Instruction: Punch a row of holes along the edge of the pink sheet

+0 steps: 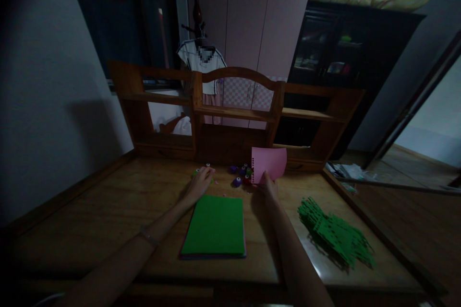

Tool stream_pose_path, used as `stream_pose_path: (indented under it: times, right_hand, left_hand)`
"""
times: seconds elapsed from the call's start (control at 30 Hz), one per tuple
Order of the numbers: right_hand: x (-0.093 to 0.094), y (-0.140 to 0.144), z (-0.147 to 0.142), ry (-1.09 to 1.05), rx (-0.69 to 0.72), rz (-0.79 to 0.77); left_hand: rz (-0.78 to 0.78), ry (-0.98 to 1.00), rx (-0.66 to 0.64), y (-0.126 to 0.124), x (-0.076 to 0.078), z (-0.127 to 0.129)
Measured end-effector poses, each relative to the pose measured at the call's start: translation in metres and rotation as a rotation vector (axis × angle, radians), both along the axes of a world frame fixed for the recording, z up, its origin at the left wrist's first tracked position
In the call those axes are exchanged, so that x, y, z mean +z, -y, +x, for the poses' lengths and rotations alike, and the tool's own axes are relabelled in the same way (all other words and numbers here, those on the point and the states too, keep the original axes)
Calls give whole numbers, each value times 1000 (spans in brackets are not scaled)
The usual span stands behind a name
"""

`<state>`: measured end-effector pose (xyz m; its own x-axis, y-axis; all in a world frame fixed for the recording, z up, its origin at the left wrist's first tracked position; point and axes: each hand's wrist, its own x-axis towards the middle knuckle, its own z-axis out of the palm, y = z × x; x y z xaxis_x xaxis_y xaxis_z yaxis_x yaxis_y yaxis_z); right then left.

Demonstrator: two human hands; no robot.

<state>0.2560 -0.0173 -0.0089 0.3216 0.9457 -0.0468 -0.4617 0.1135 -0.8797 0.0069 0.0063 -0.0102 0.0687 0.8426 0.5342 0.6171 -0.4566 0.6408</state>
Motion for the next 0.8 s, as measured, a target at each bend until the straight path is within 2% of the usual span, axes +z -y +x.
stream_pose_path:
  times: [0.07, 0.17, 0.4, 0.63, 0.8]
  right_hand:
    - [4, 5, -6, -1, -12, 55]
    - [5, 6, -8, -1, -102, 106]
    - [-11, -15, 17, 20, -281, 62]
    - [-13, -12, 18, 56, -431, 136]
    - [-15, -13, 19, 67, -384, 123]
  left_hand:
    - [-1, -7, 7, 0, 0, 0]
    - [-4, -9, 13, 0, -1, -1]
    - [-3, -18, -2, 2, -1, 1]
    - [9, -21, -49, 5, 1, 5]
    - [-26, -43, -43, 4, 0, 5]
